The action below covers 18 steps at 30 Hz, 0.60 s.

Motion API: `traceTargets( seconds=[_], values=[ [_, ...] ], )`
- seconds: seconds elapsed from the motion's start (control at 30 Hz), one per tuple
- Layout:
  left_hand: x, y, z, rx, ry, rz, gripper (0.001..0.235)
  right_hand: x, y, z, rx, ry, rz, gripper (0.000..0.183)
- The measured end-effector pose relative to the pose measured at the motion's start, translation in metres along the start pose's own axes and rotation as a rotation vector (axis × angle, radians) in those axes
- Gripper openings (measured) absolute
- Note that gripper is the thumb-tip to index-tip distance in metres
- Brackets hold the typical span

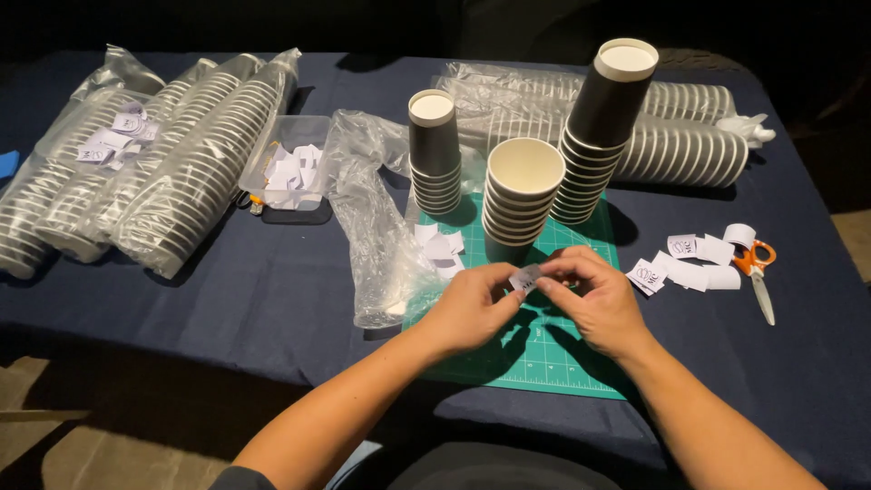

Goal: Peeling small adhesive labels and applying them to the side of paper cups before stacking them.

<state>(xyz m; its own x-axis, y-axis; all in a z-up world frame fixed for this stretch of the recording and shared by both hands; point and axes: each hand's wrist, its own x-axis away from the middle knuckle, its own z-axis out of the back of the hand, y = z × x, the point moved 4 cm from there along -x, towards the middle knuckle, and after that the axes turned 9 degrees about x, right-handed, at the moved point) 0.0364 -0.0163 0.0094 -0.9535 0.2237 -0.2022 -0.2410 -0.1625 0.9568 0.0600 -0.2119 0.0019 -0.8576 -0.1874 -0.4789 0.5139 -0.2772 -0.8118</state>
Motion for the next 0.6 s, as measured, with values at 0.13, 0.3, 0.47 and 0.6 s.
traceTargets(
  seconds=[0.13, 0.3, 0.47, 0.6],
  values=[
    [0.003, 0.019, -0.002, -0.024, -0.011, -0.004, 0.024, -0.003, -0.008, 0.004, 0.041, -0.022, 0.028, 0.007],
    [0.000, -0.001, -0.004, 0.017, 0.140, 0.035, 0.053, -0.005, 0.008, 0.012, 0.020, 0.021, 0.062, 0.003],
    [-0.004, 0.017, 0.021, -0.089, 0.443, -0.102, 0.066, -0.007, 0.025, 0.028, -0.229, 0.270, -0.079, 0.007],
    [-0.020, 0.044, 0.021, -0.137, 0.394, -0.174, 0.098, -0.009, 0.022, 0.029, -0.428, 0.384, -0.094, 0.030]
  ],
)
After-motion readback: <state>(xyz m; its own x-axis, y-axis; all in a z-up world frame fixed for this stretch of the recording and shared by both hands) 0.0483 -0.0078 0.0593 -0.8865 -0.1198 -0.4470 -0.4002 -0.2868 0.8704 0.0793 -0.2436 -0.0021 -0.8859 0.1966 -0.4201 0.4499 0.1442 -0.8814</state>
